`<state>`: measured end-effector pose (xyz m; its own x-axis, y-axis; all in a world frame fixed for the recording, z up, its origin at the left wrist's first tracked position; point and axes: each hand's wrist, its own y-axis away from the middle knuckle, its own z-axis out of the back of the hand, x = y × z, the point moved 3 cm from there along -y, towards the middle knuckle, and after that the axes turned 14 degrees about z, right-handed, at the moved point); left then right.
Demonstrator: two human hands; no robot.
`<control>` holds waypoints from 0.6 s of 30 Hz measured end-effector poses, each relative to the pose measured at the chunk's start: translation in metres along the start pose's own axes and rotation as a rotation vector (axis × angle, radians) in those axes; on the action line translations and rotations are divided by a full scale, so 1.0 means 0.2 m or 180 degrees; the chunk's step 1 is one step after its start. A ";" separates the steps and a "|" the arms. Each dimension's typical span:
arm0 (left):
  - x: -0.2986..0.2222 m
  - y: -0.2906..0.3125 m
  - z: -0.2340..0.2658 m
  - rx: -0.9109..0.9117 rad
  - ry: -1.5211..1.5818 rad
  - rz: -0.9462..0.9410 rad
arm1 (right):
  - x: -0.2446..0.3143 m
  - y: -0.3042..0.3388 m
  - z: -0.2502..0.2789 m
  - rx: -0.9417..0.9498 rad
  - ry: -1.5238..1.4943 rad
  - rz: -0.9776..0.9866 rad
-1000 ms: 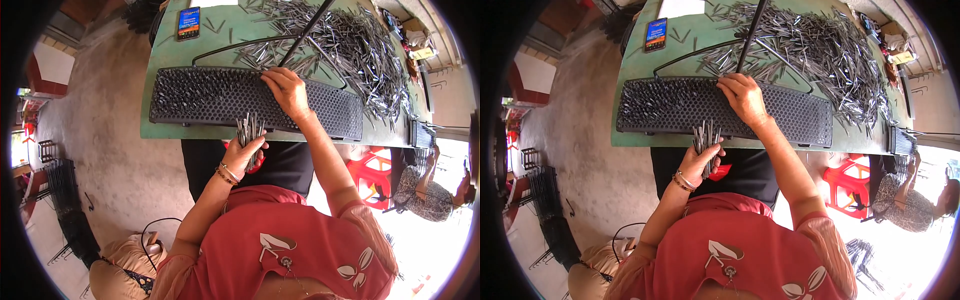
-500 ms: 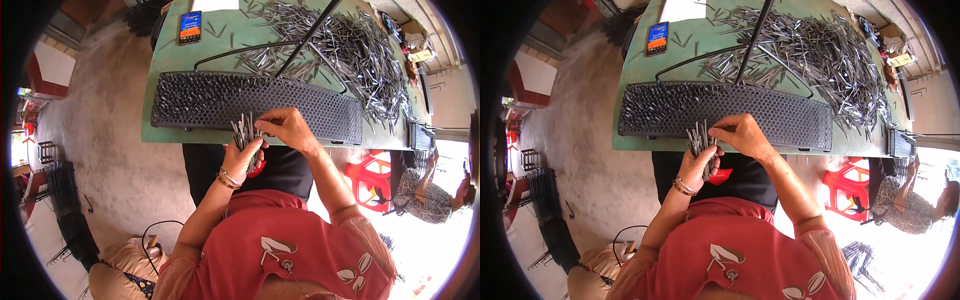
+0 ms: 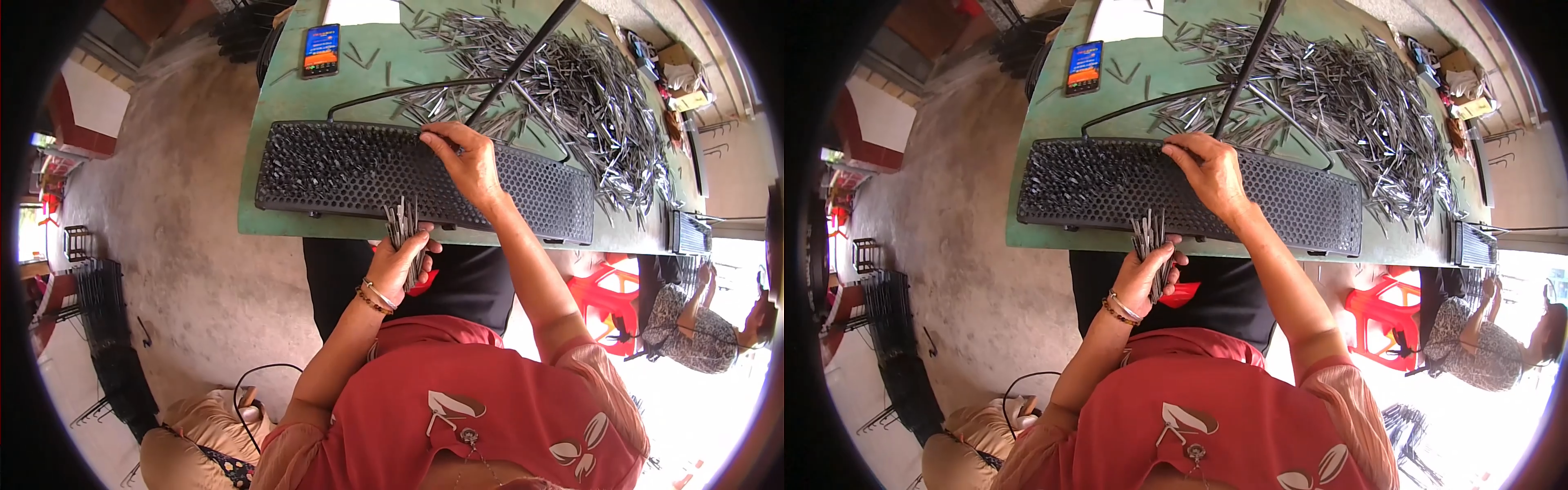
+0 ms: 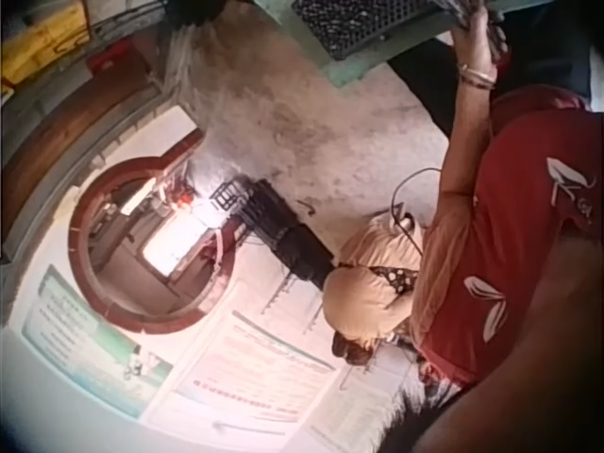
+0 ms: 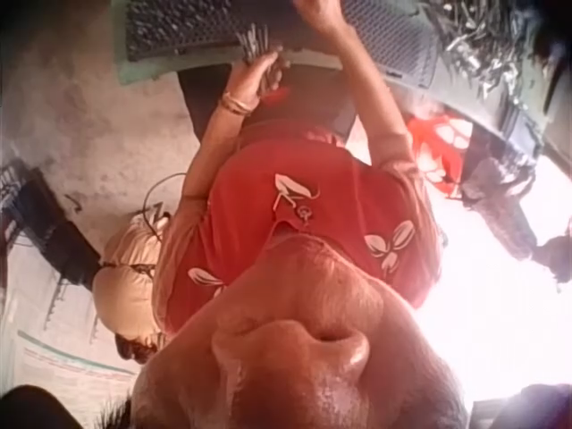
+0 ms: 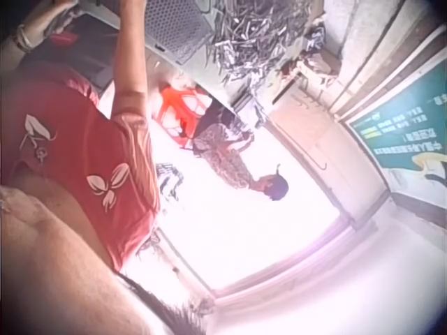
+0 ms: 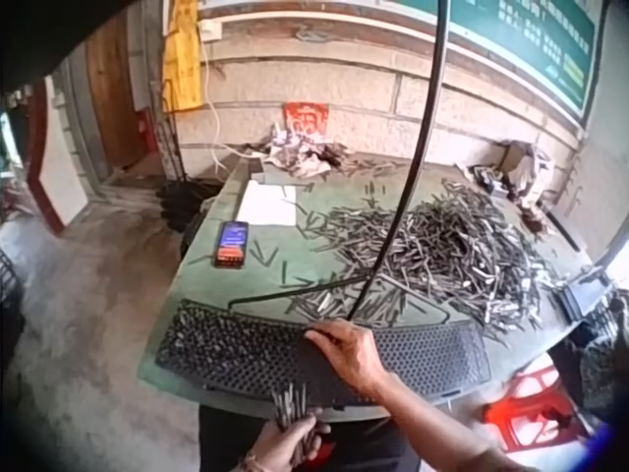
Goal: Inserting small metal pins into a black mesh grid frame as part of an assembly process.
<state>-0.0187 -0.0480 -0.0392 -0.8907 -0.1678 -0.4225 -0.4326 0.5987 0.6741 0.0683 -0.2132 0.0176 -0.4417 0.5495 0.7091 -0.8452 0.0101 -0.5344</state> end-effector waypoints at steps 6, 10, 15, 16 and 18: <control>0.00 0.01 0.00 0.0102 0.0005 0.0054 | -0.02 0.01 0.00 -0.0047 0.0136 0.0116; 0.00 0.00 0.01 0.0056 0.0036 0.0084 | 0.01 0.02 -0.02 -0.0108 0.0230 0.0342; 0.00 -0.01 0.01 0.0142 -0.0054 0.0047 | -0.04 0.04 -0.03 -0.0299 -0.0016 0.0109; 0.00 0.00 0.01 0.0170 -0.0067 0.0050 | -0.03 0.03 -0.03 -0.0295 -0.0022 0.0109; 0.00 0.00 0.02 0.0153 -0.0074 0.0061 | 0.02 0.01 -0.02 -0.0168 0.0303 0.0363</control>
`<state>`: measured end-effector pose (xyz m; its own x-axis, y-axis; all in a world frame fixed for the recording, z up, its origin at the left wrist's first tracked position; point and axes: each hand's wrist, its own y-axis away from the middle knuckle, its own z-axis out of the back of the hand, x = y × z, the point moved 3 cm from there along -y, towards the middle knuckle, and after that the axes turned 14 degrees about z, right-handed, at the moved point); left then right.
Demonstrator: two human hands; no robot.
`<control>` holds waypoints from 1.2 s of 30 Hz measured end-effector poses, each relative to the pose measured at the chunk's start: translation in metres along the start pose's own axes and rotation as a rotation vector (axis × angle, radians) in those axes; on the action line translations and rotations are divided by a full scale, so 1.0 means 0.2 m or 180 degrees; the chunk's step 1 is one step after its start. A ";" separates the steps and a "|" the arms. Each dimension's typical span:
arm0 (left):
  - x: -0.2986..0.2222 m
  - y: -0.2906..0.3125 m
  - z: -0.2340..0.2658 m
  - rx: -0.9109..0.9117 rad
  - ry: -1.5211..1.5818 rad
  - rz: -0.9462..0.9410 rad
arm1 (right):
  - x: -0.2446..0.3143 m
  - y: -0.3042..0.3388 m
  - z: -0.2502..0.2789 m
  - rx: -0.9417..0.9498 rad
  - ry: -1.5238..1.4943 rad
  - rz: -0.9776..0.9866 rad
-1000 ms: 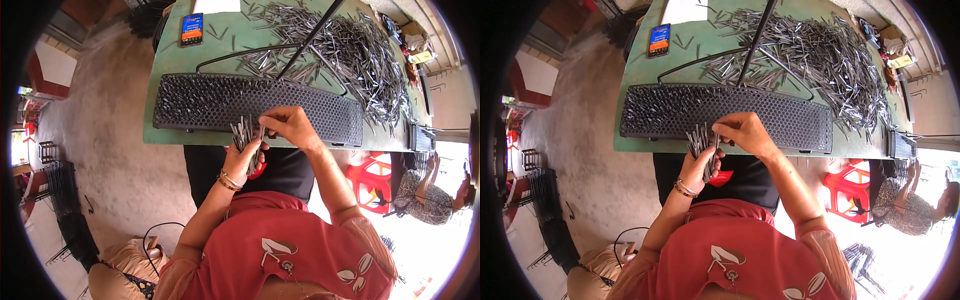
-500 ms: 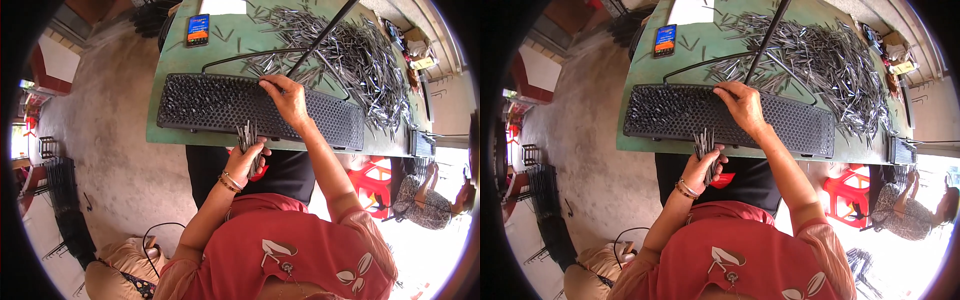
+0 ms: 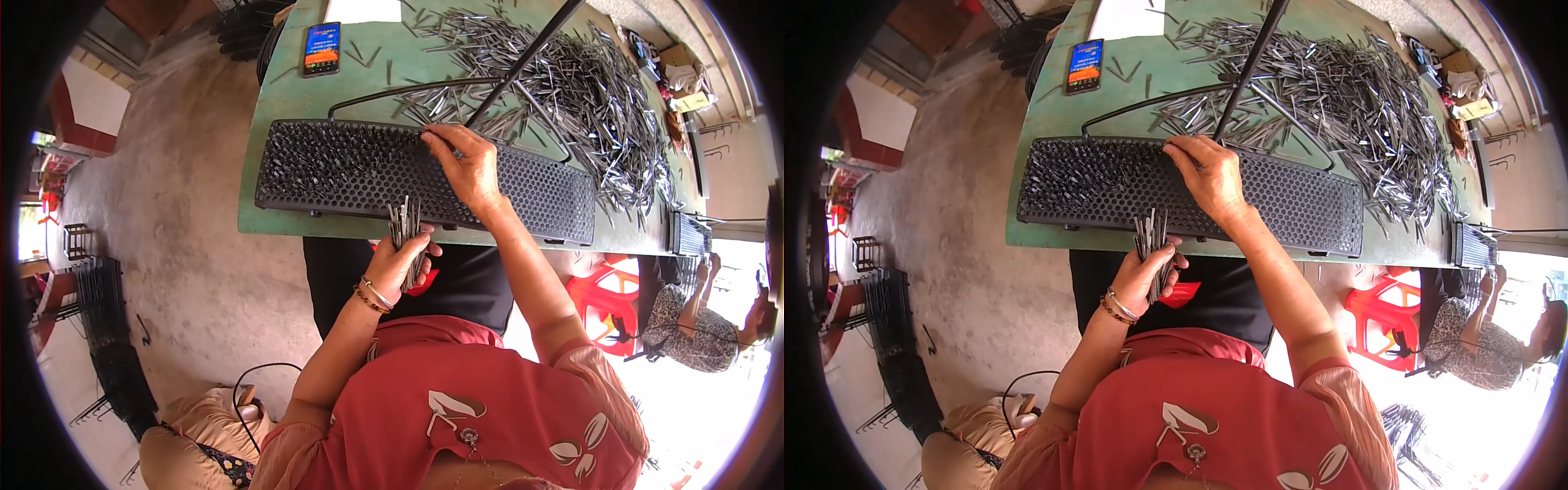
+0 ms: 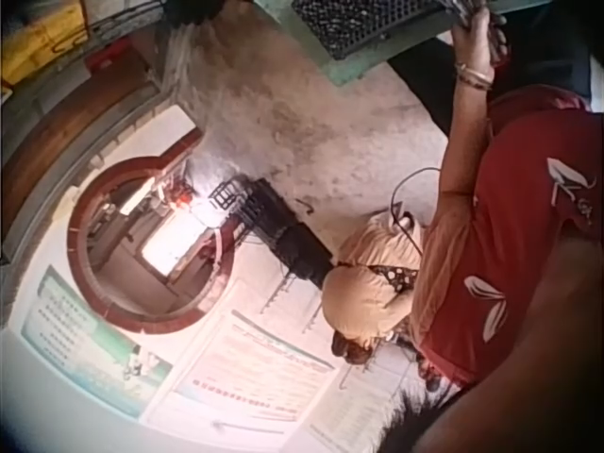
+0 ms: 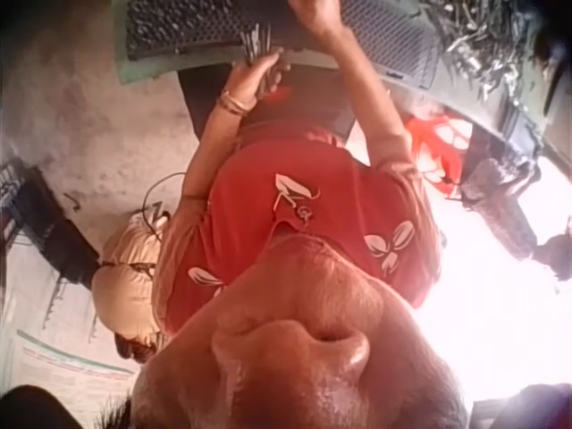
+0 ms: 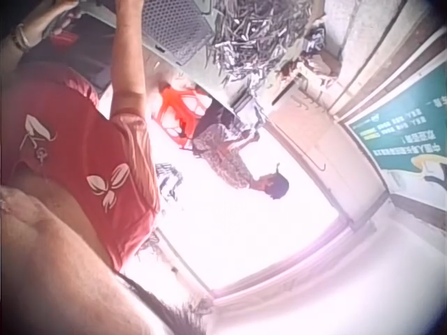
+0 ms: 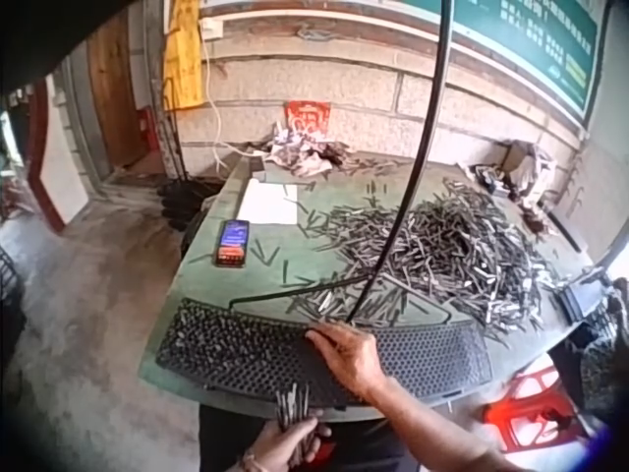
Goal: Inserting small metal pins into a black mesh grid frame as part of an assembly process.
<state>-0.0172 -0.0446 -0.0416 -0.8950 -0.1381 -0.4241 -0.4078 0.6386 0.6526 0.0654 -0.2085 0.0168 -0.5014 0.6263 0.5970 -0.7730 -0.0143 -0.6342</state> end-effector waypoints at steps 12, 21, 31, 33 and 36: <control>-0.01 0.00 0.00 0.0030 0.0050 0.0072 | 0.02 0.00 -0.01 0.0051 -0.0396 -0.0394; -0.01 0.00 0.02 -0.0031 0.0046 0.0061 | 0.01 0.02 -0.04 0.0134 0.0169 0.0050; -0.01 0.02 0.00 0.0192 -0.0318 -0.0086 | 0.01 0.02 -0.06 0.0552 0.0581 0.0784; -0.01 0.01 0.00 0.0227 -0.0268 -0.0068 | 0.02 0.01 -0.05 0.0605 0.0529 0.0738; -0.03 0.02 -0.02 0.0301 -0.0161 -0.0097 | 0.05 0.01 0.01 0.0044 0.0235 0.0262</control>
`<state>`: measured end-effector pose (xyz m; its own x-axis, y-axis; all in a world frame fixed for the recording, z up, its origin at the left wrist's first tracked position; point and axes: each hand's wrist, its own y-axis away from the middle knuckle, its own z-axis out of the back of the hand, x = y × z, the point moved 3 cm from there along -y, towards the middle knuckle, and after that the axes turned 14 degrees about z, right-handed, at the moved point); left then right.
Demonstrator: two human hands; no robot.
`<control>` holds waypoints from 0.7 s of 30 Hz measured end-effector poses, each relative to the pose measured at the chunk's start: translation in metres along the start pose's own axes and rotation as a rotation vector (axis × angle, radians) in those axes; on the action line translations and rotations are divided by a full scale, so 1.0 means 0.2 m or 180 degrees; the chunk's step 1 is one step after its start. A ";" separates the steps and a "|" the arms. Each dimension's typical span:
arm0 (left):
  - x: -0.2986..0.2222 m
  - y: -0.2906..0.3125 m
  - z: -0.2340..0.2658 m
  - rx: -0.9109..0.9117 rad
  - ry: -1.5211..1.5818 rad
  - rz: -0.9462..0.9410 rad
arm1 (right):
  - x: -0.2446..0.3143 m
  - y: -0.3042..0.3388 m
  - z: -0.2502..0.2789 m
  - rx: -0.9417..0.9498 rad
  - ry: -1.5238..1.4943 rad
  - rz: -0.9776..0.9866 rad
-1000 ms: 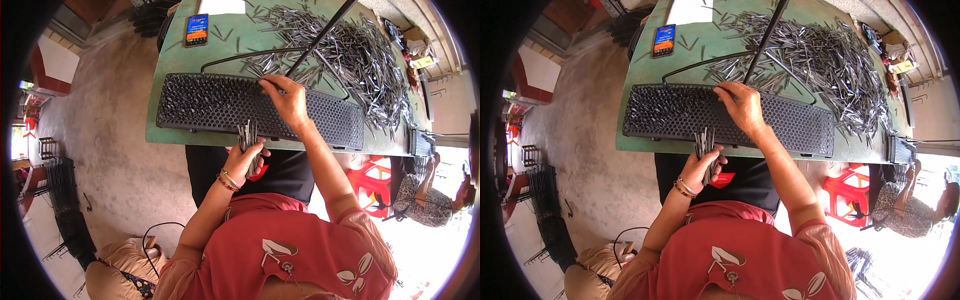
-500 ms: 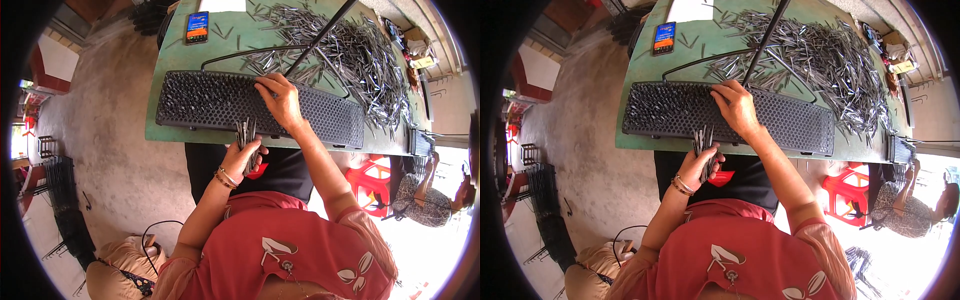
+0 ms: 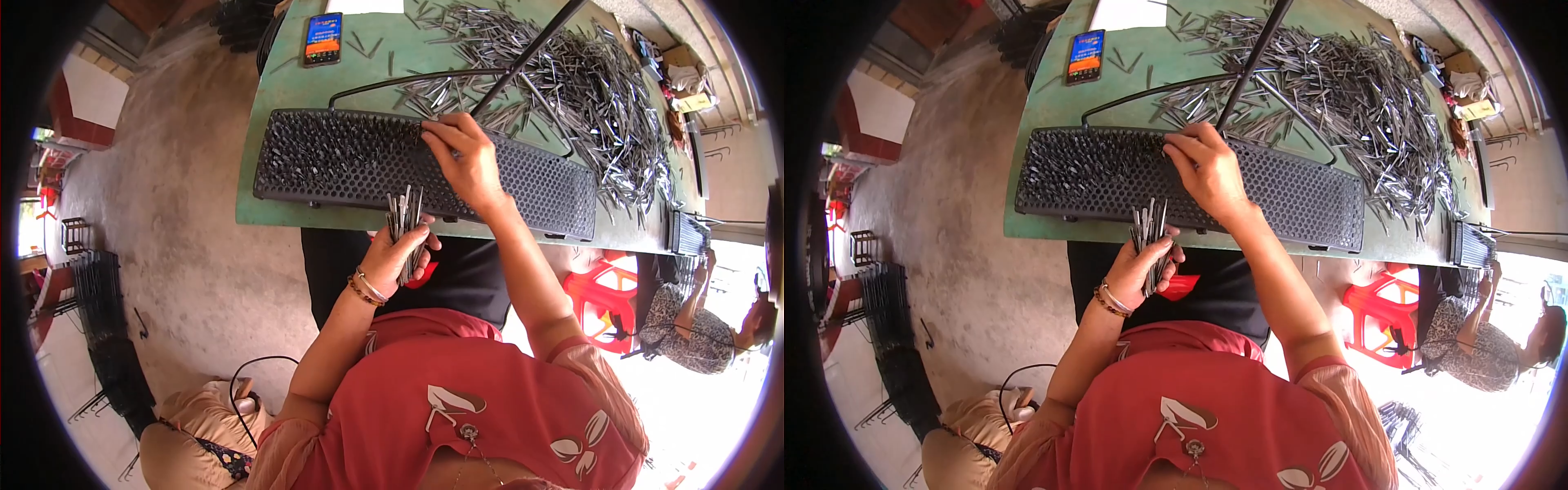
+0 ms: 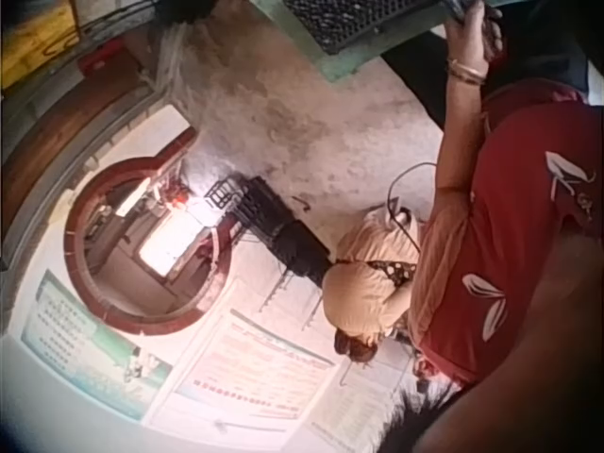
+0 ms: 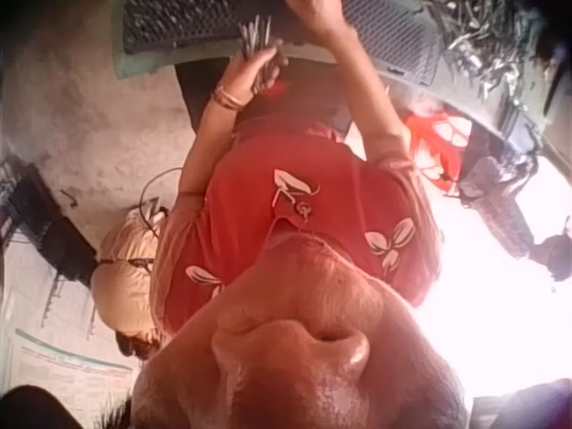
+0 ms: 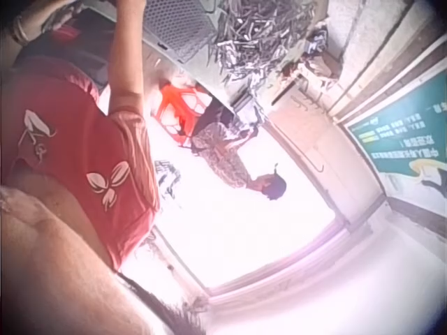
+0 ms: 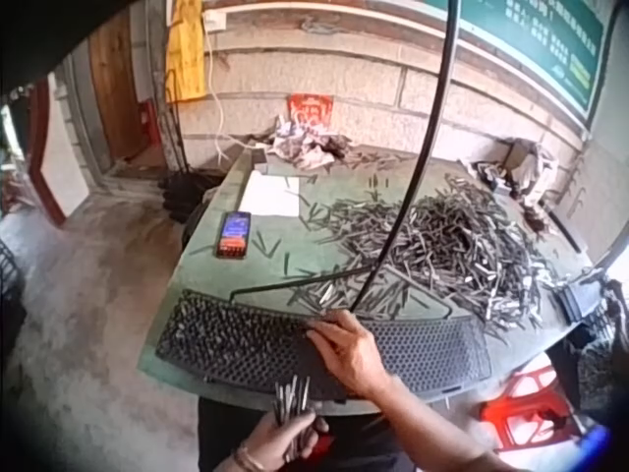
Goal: Inserting small metal pins into a black mesh grid frame as part of an assembly process.
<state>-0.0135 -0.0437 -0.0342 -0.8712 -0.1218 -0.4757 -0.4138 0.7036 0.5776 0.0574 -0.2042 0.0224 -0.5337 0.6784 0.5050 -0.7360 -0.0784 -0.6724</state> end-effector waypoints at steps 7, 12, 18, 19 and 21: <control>-0.03 0.03 -0.03 0.0056 -0.0110 -0.0376 | 0.12 0.14 0.05 0.1378 -0.1858 -0.2022; -0.01 0.01 -0.03 0.0023 -0.0209 -0.0363 | 0.09 0.17 0.07 0.1050 -0.2044 -0.2415; 0.01 -0.01 -0.03 -0.0105 0.0106 0.0028 | 0.01 0.09 0.09 -0.0201 -0.0745 -0.1572; 0.02 -0.02 -0.02 -0.0152 0.0092 0.0104 | -0.02 0.08 0.07 -0.0204 -0.0747 -0.1571; 0.03 -0.02 -0.01 -0.0203 0.0076 0.0177 | -0.03 0.04 0.05 -0.0411 -0.0068 -0.0499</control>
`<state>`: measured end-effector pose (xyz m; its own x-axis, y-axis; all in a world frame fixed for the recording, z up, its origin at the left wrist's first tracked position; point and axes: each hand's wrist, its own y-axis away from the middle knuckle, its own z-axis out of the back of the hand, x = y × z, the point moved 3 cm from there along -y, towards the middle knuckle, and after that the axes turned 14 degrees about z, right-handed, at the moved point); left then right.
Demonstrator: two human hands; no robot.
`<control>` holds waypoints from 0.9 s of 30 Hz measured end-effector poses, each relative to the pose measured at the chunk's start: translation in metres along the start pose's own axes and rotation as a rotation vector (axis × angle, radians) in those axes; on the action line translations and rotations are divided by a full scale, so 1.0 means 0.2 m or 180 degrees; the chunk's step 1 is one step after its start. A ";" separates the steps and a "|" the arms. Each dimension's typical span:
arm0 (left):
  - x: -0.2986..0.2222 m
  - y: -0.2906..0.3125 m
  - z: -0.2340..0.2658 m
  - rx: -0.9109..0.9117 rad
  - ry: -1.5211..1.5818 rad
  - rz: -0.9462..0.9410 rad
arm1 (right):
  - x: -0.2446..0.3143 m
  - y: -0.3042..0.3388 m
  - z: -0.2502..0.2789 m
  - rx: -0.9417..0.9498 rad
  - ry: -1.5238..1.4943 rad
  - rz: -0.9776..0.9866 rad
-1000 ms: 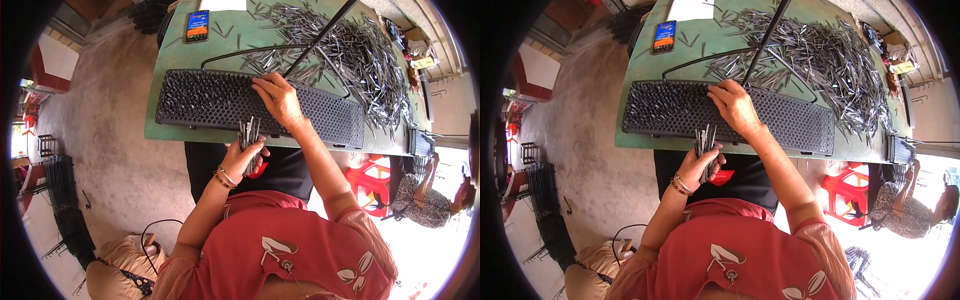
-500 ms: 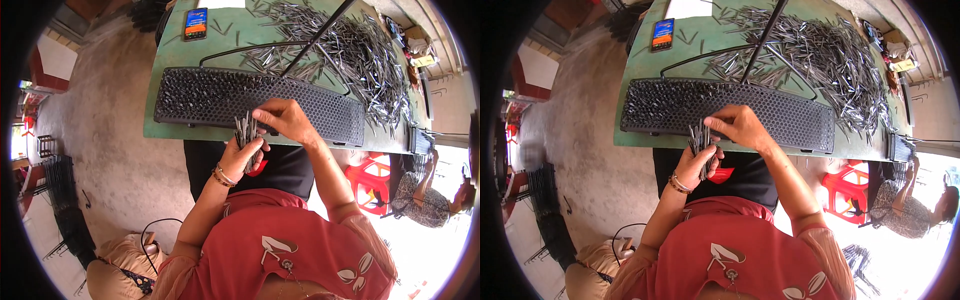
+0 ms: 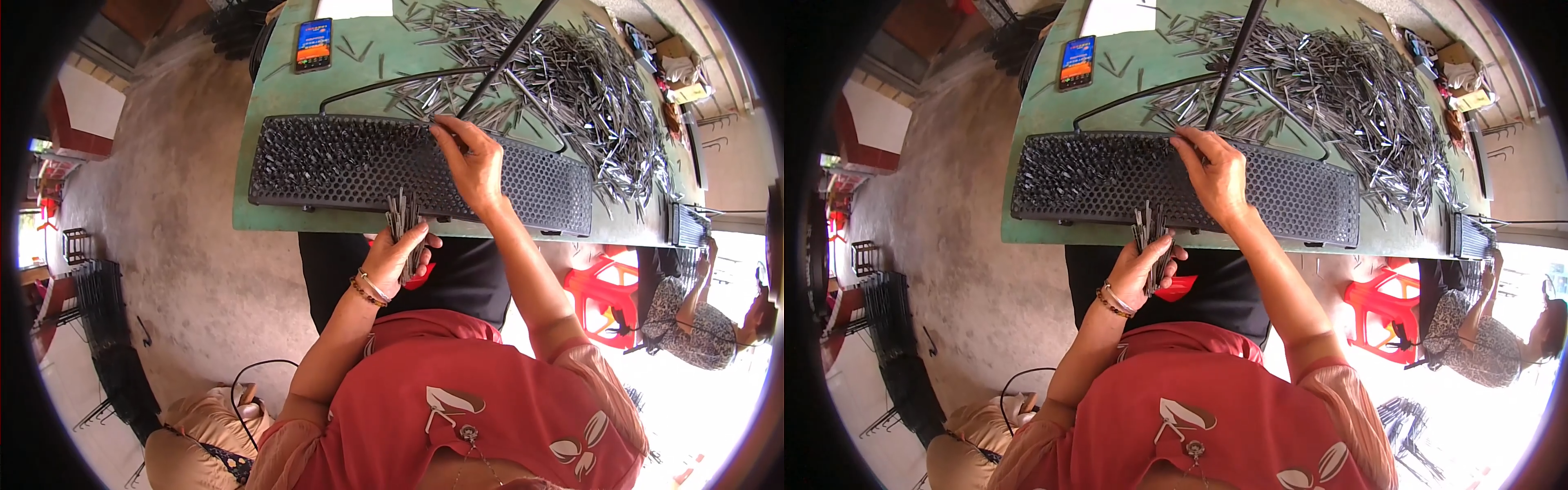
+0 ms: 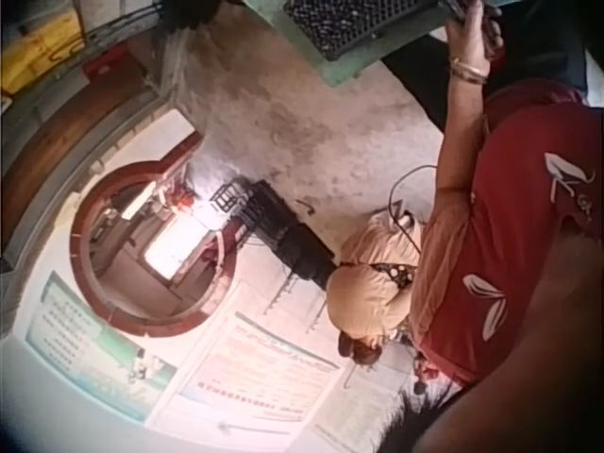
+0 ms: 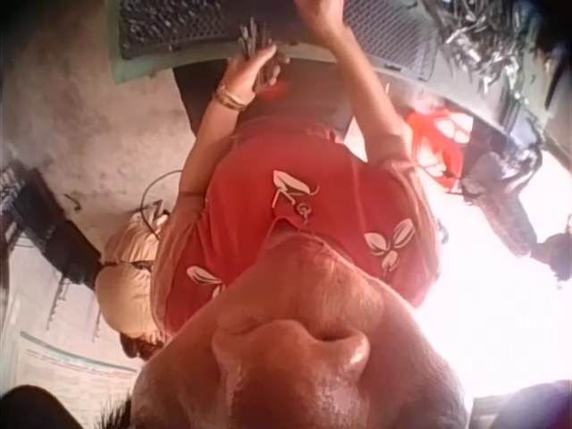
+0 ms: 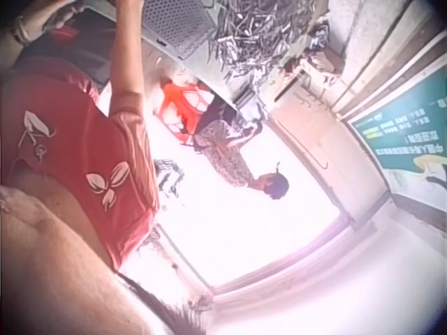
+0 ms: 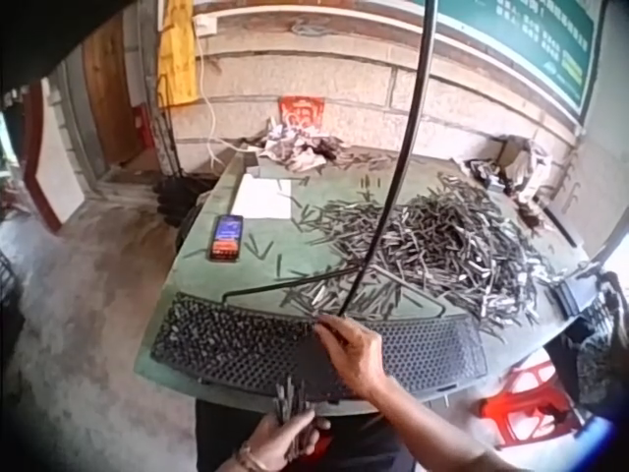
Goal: Inserting small metal pins into a black mesh grid frame as part of an assembly process.
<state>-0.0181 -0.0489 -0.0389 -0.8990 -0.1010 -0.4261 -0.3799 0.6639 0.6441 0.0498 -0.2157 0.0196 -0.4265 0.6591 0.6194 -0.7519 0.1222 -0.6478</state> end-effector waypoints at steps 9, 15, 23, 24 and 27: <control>-0.01 0.02 0.03 -0.0058 0.0003 -0.0020 | -0.05 0.03 -0.07 0.0448 0.0712 0.1094; -0.03 0.04 0.03 0.0071 -0.0042 -0.0305 | 0.05 0.05 -0.01 0.0823 -0.0039 0.0082; -0.05 0.04 0.01 0.0172 -0.0243 -0.0528 | 0.13 0.07 0.01 0.1780 -0.1405 -0.1869; -0.05 0.04 0.02 0.0165 -0.0244 -0.0538 | 0.11 0.07 0.00 0.1785 -0.1411 -0.1859; -0.04 0.03 0.03 0.0150 -0.0152 -0.0370 | 0.08 0.00 0.02 0.1102 -0.1141 -0.1522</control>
<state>-0.0125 -0.0396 -0.0361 -0.8377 -0.1447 -0.5266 -0.4694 0.6839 0.5586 0.0405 -0.2071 0.0306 -0.1031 0.2984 0.9489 -0.9906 0.0551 -0.1249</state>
